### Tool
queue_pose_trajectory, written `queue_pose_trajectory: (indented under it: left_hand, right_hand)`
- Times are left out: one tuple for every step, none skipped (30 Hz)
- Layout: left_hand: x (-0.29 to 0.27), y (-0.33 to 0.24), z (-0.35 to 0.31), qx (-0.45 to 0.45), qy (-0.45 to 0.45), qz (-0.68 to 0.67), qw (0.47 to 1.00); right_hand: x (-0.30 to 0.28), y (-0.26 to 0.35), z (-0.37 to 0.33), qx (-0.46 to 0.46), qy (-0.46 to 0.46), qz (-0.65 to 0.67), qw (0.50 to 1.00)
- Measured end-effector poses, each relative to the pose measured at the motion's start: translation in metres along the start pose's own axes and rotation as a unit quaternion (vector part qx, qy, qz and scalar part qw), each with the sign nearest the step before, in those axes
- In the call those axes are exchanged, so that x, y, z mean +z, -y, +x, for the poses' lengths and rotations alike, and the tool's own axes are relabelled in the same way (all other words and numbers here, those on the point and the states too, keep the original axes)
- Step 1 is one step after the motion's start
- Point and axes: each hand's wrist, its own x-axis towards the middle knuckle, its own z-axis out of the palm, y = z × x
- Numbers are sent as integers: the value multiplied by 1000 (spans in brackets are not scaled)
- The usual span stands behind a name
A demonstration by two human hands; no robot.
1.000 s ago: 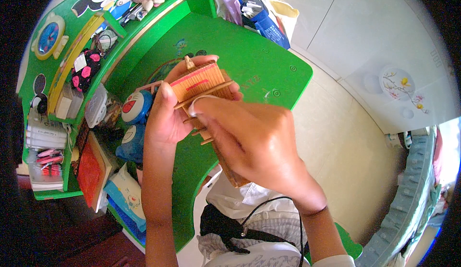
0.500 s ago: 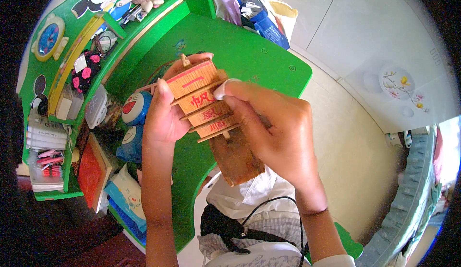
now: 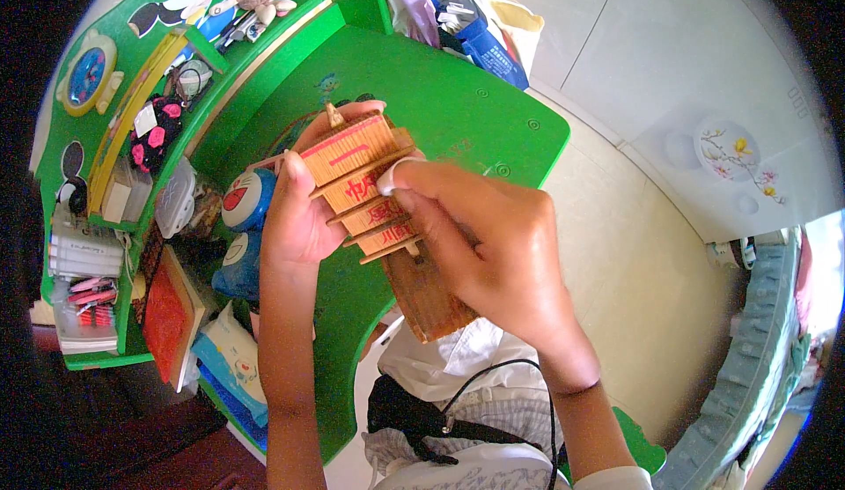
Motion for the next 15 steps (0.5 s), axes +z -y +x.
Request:
queue_pose_trajectory:
  left_hand:
    - [1,-1,0,-16,-27,36,999]
    - [1,-2,-1,-16,-28,37,999]
    - [1,-2,-2,-18,-24,31,999]
    - [1,-2,-2,-19,-19,23,999]
    - [1,-1,-2,-19,-18,23,999]
    - [0,0,-2,-18,-26,24,999]
    - [-1,1,-3,-17,-34,24,999]
    - [-3,2,-3,-17,-35,24,999]
    - [-6,2,-3,-2,-3,-8,1000]
    - [-6,1,-2,14,30,-40,999]
    - [-6,1,-2,14,31,-41,999]
    - [-4,0,-2,11,15,-39,999]
    - [-5,0,-3,8,-3,-37,999]
    - [-6,0,-4,8,-4,-37,999]
    - [-6,0,-3,14,7,-35,999]
  right_hand:
    - [2,0,-1,-17,15,-11,1000]
    - [5,0,-2,-35,31,-22,999]
    - [8,0,-3,-35,31,-20,999]
    - [10,1,-3,-37,28,-20,999]
    - [12,1,-4,-40,25,-19,999]
    - [11,-1,-3,-40,33,-22,998]
    - [10,-2,-3,-40,33,-22,998]
    - [8,-2,-2,-32,34,-23,999]
    - [7,-3,-2,-25,35,-24,999]
    - [5,-3,-1,-25,34,-24,999]
    - [2,-5,1,-26,8,-23,999]
    - [0,-5,2,-27,-19,-21,999]
    - [-1,-6,1,-27,-18,-21,999]
    - [-1,-6,1,-18,-19,-18,1000]
    - [-1,-6,1,-9,-20,-14,1000]
